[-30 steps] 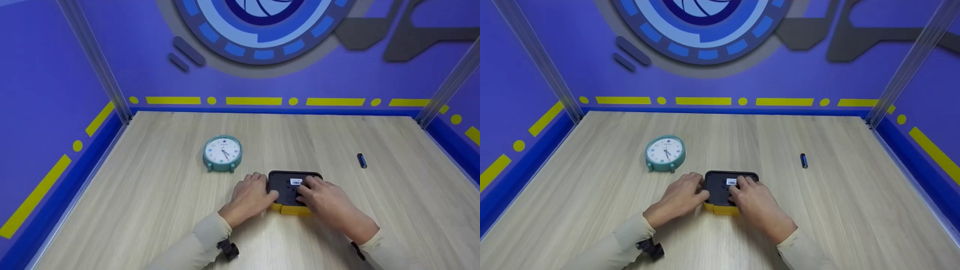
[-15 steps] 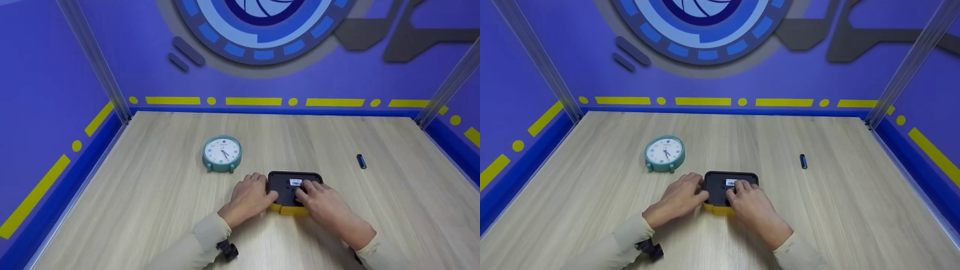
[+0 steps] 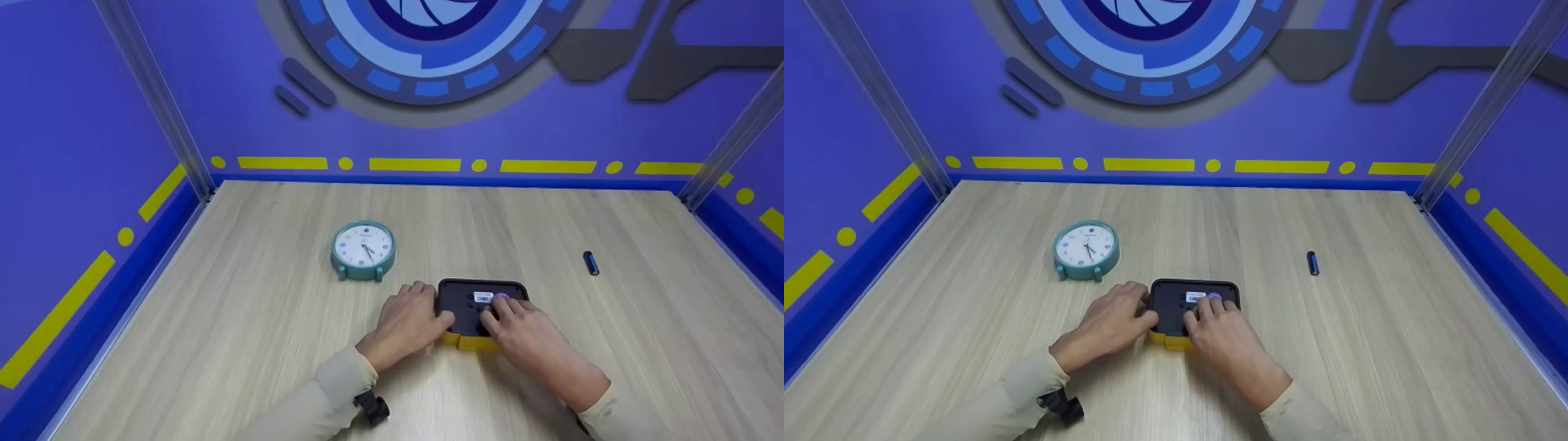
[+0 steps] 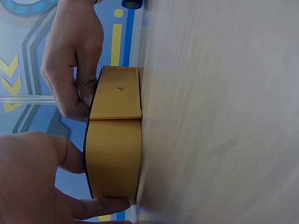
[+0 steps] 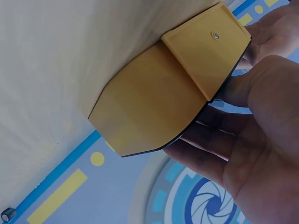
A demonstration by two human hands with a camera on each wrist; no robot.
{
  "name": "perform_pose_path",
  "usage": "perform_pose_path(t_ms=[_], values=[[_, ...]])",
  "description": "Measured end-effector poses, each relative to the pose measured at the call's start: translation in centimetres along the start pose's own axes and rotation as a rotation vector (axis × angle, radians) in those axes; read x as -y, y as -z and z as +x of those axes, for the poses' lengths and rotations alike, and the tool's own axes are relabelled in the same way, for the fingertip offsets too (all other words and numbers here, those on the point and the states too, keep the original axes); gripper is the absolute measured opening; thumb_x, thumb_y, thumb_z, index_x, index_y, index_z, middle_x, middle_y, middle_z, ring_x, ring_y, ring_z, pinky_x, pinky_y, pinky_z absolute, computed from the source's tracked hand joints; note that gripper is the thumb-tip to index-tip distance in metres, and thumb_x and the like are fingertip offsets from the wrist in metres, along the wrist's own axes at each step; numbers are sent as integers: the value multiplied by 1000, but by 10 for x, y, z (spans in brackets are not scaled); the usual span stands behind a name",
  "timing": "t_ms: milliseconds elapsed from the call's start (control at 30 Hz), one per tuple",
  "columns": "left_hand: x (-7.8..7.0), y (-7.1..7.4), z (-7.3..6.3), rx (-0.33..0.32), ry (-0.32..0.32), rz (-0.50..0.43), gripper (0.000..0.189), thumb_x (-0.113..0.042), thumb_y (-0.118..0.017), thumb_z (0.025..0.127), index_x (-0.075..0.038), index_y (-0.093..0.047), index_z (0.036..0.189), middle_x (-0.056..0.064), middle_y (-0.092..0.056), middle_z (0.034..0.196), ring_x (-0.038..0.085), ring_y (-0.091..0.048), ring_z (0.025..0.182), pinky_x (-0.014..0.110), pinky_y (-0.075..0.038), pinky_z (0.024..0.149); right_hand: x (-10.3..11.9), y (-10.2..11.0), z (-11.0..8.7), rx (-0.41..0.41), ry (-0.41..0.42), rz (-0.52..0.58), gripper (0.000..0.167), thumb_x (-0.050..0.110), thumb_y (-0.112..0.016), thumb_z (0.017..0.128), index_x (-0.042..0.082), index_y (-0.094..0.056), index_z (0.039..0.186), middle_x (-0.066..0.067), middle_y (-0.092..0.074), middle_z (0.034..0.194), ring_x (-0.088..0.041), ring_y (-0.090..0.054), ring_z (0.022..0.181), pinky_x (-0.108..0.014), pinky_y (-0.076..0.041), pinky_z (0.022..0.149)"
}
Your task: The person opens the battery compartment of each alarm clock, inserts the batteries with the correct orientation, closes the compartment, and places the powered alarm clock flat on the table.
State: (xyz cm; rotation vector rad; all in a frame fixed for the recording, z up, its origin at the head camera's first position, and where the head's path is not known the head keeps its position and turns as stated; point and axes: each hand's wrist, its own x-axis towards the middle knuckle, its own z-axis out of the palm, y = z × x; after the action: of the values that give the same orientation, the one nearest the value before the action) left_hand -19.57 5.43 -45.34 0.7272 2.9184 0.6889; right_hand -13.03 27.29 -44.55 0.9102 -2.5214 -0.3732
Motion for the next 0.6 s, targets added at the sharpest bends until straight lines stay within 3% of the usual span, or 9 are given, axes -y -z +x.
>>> perform_pose_path(t_ms=[233,400,600], values=[[0,0,0,-7,-5,5,50,-37,-59,97,1,-68,127,10,-66,113,25,-57,96,45,-51,83,0,0,0,17,-4,-3,28,2,-84,84,-2,-66,105,-25,-66,107,-37,-71,91,-46,-60,78],[-1,0,-2,-24,-18,18,47,-35,-60,95,1,-70,124,9,-66,111,24,-57,95,44,-51,81,0,-2,0,-27,8,-11,28,0,-85,82,-2,-66,101,-24,-65,102,-36,-70,87,-44,-60,75],[-2,-2,-3,-37,-31,79,48,-36,-58,96,1,-69,124,10,-66,109,25,-57,95,43,-52,79,-2,-2,0,-28,5,3,26,0,-84,83,-2,-64,100,-22,-65,100,-35,-71,85,-44,-60,74]])
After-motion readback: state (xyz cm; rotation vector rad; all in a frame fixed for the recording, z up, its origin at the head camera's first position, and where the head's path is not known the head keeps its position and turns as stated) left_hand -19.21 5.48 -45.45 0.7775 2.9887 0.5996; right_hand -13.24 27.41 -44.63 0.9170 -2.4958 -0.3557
